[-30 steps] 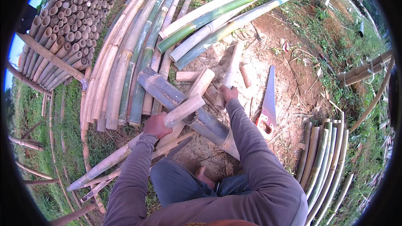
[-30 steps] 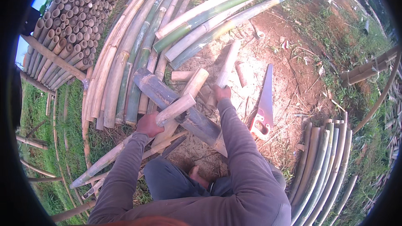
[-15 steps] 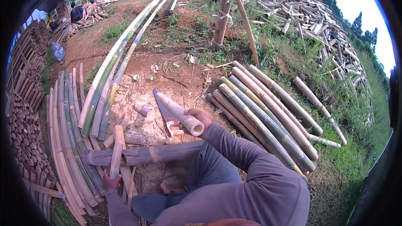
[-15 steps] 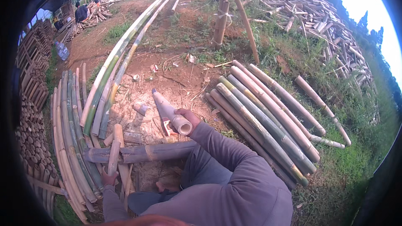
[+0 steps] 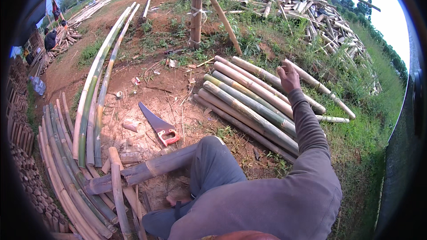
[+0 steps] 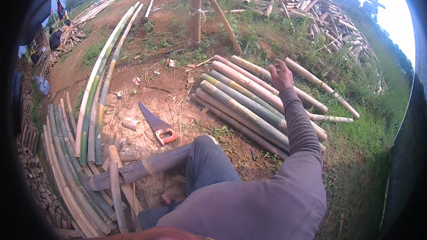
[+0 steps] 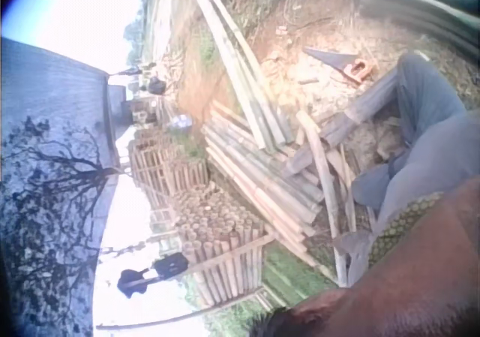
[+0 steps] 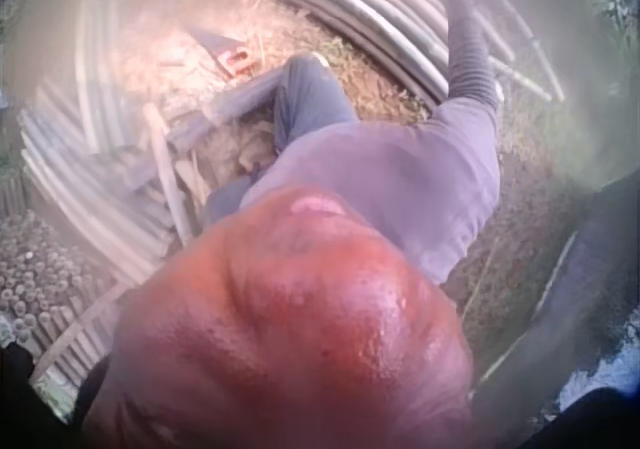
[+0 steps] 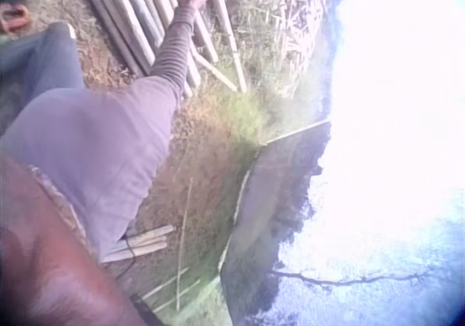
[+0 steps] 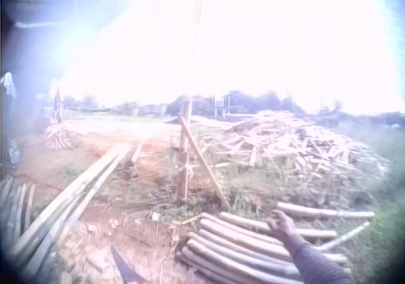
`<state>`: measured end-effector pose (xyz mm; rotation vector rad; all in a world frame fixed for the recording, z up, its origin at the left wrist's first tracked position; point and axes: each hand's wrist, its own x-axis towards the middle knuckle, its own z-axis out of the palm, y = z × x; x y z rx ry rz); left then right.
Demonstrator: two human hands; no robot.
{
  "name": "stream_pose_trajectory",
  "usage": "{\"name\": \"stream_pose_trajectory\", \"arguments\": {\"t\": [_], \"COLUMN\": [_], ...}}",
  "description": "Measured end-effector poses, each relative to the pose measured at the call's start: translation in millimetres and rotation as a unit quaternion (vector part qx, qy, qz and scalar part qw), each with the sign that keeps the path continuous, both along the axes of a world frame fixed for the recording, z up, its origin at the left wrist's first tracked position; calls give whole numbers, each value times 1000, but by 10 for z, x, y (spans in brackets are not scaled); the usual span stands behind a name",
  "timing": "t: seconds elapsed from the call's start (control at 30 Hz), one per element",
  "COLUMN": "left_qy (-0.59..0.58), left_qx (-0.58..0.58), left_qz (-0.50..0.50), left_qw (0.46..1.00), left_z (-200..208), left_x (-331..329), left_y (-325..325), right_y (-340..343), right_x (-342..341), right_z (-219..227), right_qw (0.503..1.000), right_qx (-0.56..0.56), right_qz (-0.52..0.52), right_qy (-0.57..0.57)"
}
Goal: The person sits on the ground and uses a hand saw to cut bamboo poles into shorter sections. They repeatedly position each pole, saw through it, and set the cut pieces aside. The work area contains many stacked bamboo poles and cut pieces.
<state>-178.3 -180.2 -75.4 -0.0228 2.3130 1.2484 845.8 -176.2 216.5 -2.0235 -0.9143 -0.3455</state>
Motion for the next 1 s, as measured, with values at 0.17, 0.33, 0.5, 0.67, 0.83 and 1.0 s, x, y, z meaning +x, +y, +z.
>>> {"name": "stream_pose_trajectory", "arguments": {"t": [0.17,0.33,0.5,0.67,0.83,1.0], "left_qy": [-118,-174,-176,-196,-224,-297], "left_qx": [147,250,305,422,507,533], "left_qz": [142,241,336,288,225,83], "left_qw": [972,922,873,837,802,788], "left_z": [-405,-584,-573,-239,693,1261], "left_x": [-817,-1254,-932,-242,1069,2342], "left_y": [-425,-881,-1011,-841,-472,-135], "right_y": [-702,-732,520,1249,1090,1274], "right_x": [-1872,-1973,-2235,-3832,-5321,-5770], "right_z": [-2232,-2619,-1956,-950,-232,-404], "right_qw": [895,877,889,810,623,616], "right_qx": [-392,-428,-313,-118,4,24], "right_qz": [128,194,332,567,714,667], "right_qy": [168,105,34,-91,-320,-419]}}
